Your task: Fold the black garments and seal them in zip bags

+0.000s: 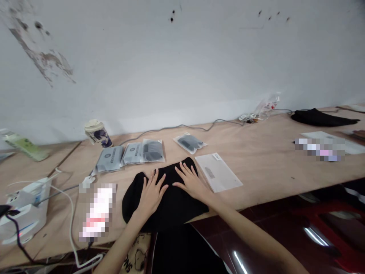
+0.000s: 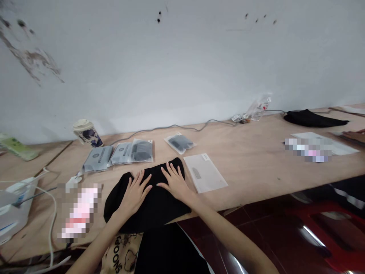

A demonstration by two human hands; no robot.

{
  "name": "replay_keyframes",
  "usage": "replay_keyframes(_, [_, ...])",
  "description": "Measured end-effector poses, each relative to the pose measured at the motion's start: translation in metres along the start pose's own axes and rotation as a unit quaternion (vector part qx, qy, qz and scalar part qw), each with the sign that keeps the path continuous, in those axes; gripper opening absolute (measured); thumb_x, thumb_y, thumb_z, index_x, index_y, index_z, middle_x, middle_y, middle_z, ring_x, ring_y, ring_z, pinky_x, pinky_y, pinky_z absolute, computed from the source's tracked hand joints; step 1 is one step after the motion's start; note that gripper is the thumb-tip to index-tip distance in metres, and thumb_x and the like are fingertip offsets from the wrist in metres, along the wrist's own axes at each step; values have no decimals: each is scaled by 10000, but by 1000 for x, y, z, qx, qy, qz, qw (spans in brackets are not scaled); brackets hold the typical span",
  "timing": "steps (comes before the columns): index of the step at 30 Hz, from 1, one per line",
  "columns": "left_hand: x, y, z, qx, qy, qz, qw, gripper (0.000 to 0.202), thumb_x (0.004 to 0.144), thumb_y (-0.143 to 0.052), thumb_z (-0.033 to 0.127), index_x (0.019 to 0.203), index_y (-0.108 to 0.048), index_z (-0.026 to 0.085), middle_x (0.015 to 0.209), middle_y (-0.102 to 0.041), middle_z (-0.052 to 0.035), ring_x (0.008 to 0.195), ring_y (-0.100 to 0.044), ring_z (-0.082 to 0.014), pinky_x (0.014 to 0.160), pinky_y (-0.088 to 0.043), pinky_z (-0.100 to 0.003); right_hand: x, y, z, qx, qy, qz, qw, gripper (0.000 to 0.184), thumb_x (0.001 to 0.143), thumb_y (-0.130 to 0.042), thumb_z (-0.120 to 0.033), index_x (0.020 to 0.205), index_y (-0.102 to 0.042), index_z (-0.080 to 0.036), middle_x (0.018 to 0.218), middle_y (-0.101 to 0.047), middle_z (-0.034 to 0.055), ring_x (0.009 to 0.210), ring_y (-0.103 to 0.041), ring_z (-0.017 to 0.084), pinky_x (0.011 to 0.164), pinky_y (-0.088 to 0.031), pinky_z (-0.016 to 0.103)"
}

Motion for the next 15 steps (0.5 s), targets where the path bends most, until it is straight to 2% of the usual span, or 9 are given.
replay_keyframes(2, [8,-3,5,-20,-48,-3,999,481,939,-350,412,1396,-377,265,1497,-312,-87,1395,-221,-265,1086,-264,-517,-20,0,-10,0,3,0,1000,702,869,-434,-579,1431,-322,-173,1498,-249,173,1390,-191,309,1088,-227,558])
replay_keyframes(4, [16,-10,5,-30,-65,-18,997,475,933,-369,409,1388,-389,270,1478,-352,-77,1387,-244,-262,1087,-264,-516,-39,-2,-16,-3,2,-7,1000,722,849,-464,-590,1422,-343,-168,1495,-252,181,1387,-193,324,1079,-250,558])
replay_keyframes(9, [24,-21,-10,-29,-25,-38,999,489,922,-389,421,1378,-409,248,1466,-363,-109,1369,-286,-280,1080,-237,-550,-68,-4,-3,1,-23,-16,1000,749,843,-411,-642,1406,-373,-150,1483,-276,192,1384,-204,317,1071,-292,533])
replay_keyframes(15, [23,-24,-15,-16,-17,-48,999,497,932,-337,435,1393,-376,252,1483,-336,-111,1379,-274,-262,1091,-113,-592,-78,1,7,-1,-15,-41,999,759,860,-337,-662,1418,-351,-147,1486,-281,179,1389,-200,304,1101,-217,543])
Point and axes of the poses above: each hand's wrist, its own x-axis towards the middle knuckle, its own y-axis out of the back of the hand, z = x × y, the point moved 6 cm from there along x, towards the middle knuckle
